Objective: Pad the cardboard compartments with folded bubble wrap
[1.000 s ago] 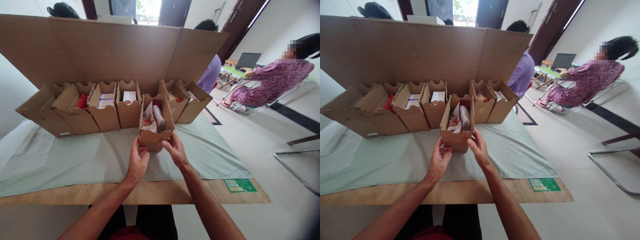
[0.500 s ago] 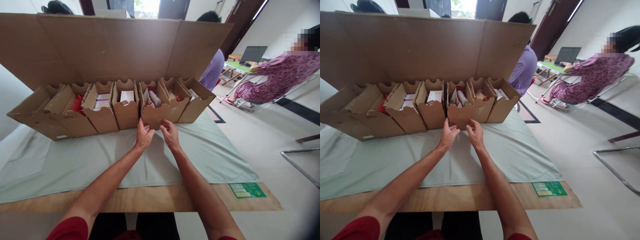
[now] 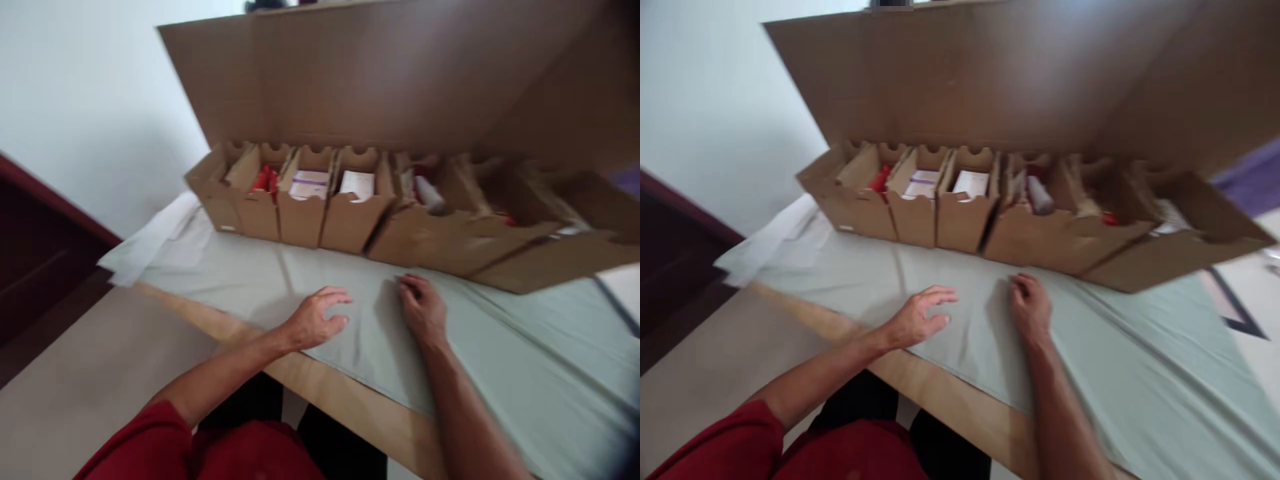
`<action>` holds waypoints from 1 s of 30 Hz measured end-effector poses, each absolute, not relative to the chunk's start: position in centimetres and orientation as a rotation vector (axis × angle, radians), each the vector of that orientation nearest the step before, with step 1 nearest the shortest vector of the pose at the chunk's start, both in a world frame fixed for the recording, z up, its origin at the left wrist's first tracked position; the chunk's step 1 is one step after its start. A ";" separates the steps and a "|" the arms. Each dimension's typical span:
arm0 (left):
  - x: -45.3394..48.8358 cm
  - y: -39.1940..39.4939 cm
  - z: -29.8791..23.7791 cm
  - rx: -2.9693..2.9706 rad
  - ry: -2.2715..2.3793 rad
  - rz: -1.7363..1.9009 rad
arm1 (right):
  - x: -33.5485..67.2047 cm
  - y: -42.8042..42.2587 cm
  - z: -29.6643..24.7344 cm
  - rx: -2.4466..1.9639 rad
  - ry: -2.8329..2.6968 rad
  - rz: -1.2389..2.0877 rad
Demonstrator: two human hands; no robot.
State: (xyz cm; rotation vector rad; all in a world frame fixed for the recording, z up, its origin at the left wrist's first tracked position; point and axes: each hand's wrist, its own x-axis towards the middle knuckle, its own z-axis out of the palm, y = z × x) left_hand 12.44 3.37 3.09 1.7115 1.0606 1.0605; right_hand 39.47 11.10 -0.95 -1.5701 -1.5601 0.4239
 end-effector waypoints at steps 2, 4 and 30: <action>7.1 0.7 2.8 1.723 1.225 1.115 | 39.5 11.6 -1.0 -1.642 -1.627 0.360; 1.4 -1.1 2.5 1.697 1.467 1.185 | 39.4 12.1 -1.0 -1.718 -1.706 0.306; -21.8 0.0 9.8 1.509 2.598 0.773 | 36.1 12.6 1.6 -1.883 -1.959 0.044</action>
